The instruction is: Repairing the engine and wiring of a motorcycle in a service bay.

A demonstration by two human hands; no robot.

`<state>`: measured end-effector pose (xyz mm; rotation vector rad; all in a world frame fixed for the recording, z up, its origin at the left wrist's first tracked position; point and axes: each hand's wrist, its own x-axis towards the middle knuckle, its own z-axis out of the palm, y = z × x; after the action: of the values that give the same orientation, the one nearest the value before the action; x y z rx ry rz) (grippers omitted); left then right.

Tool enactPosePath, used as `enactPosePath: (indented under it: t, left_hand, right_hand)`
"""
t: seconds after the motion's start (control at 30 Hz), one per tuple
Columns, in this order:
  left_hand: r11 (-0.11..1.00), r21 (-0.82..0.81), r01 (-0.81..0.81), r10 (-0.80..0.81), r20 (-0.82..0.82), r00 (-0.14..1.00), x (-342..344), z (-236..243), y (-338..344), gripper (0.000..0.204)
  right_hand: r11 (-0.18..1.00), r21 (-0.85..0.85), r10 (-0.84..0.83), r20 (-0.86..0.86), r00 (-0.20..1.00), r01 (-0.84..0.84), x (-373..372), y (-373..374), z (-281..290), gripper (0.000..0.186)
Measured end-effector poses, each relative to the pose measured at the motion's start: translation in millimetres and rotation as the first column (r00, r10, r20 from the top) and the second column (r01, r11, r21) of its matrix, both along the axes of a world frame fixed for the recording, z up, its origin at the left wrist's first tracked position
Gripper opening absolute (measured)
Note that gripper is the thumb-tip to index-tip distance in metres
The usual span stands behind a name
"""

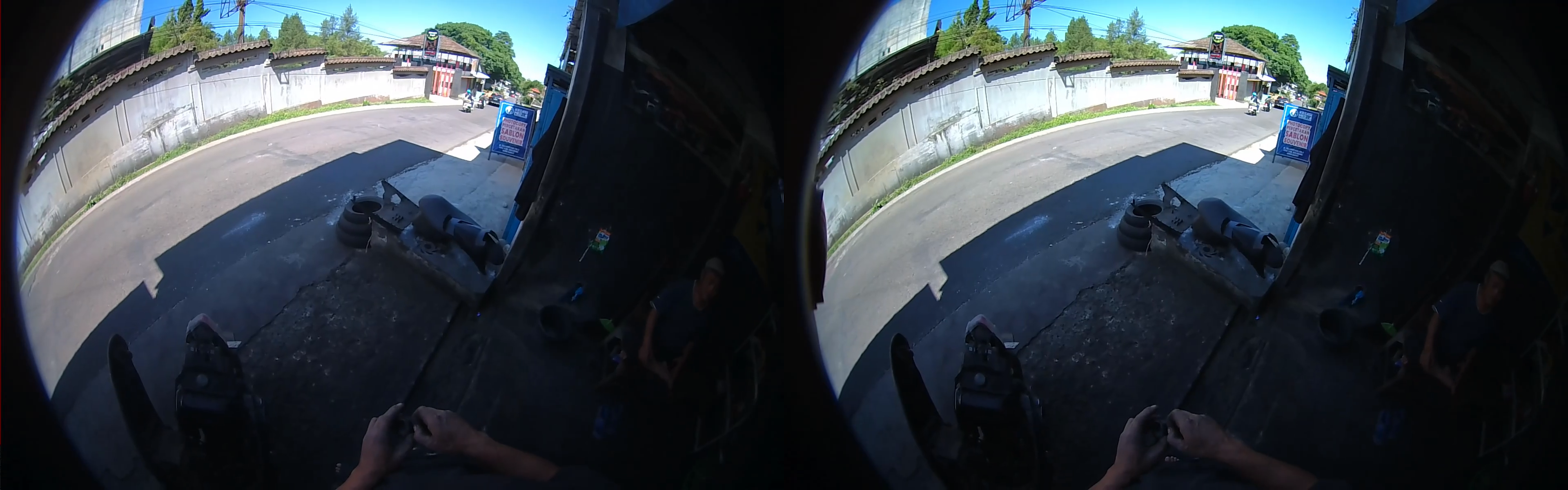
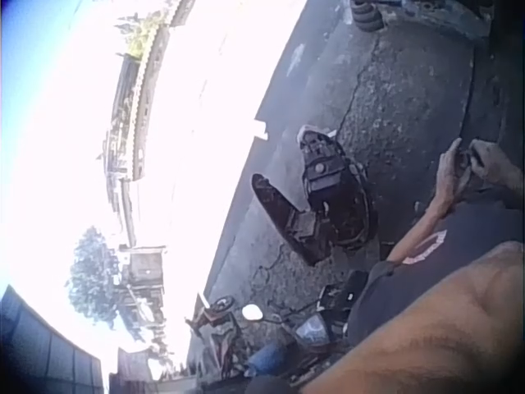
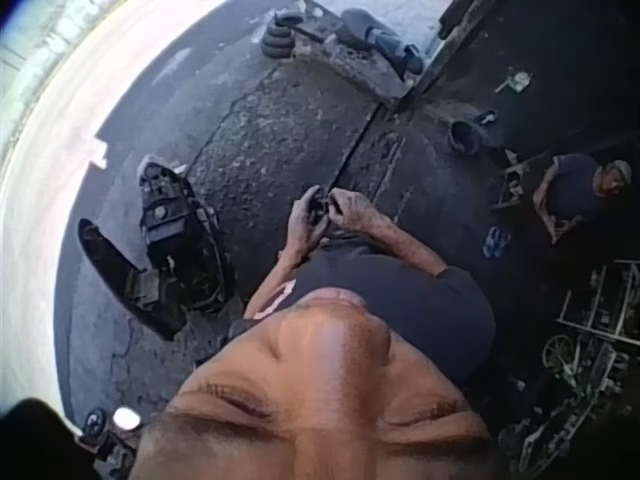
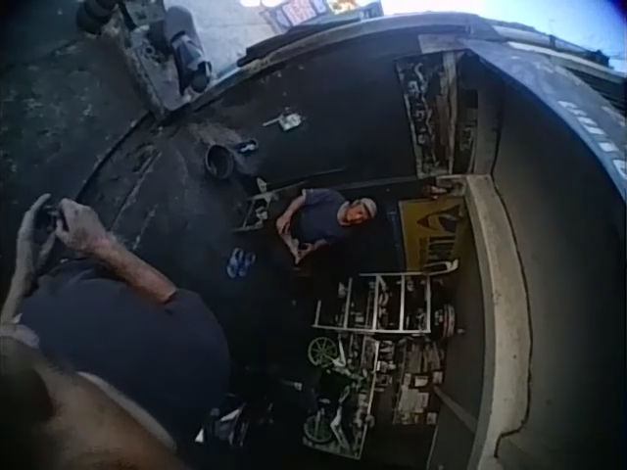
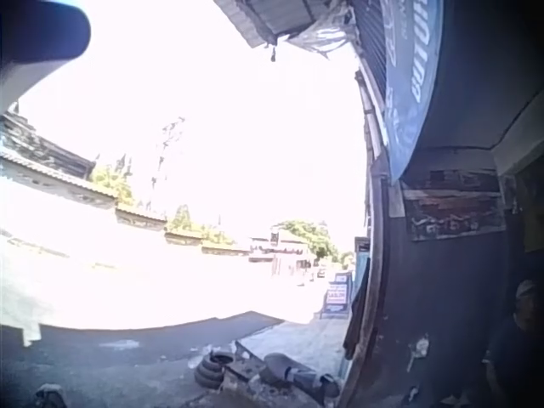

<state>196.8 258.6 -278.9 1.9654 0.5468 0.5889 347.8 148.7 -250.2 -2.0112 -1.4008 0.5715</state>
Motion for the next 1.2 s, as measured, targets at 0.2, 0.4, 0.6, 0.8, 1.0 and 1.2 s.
enactPosePath:
  t: [0.2, 0.4, 0.6, 0.8, 1.0, 1.2]
  left_hand:
    - [1.0, -0.011, -0.019, 0.019, -0.036, 0.999, -7.9, -6.4, 8.9, 0.045]
    - [0.768, -0.629, -0.121, 0.22, 0.081, 0.972, -42.7, -16.5, 9.9, 0.047]
    - [0.675, -0.665, -0.319, 0.568, 0.193, 0.8, -64.3, -4.7, 6.6, 0.017]
    - [0.611, -0.423, -0.669, 0.741, 0.01, 0.671, -124.2, 13.4, 0.4, 0.027]
    - [0.567, -0.403, -0.718, 0.791, 0.022, 0.612, -150.5, -6.9, -8.6, 0.031]
    - [0.564, -0.356, -0.745, 0.794, -0.013, 0.608, -148.9, -15.8, -22.0, 0.027]
  right_hand:
    - [0.998, 0.018, 0.055, -0.094, 0.994, -0.054, -0.8, 19.4, -1.6, 0.022]
    - [0.988, 0.154, 0.077, -0.313, 0.947, -0.03, -39.1, 38.6, 7.1, 0.023]
    - [0.877, 0.269, 0.476, -0.358, 0.804, -0.399, -56.6, 65.0, -32.4, 0.031]
    - [0.681, 0.17, 0.729, -0.246, 0.639, -0.712, -86.4, 122.5, -6.5, 0.023]
    - [0.424, 0.175, 0.903, -0.162, 0.399, -0.889, -110.3, 152.4, 11.9, 0.022]
    - [0.419, 0.091, 0.889, -0.244, 0.387, -0.904, -116.3, 145.3, 8.8, 0.02]
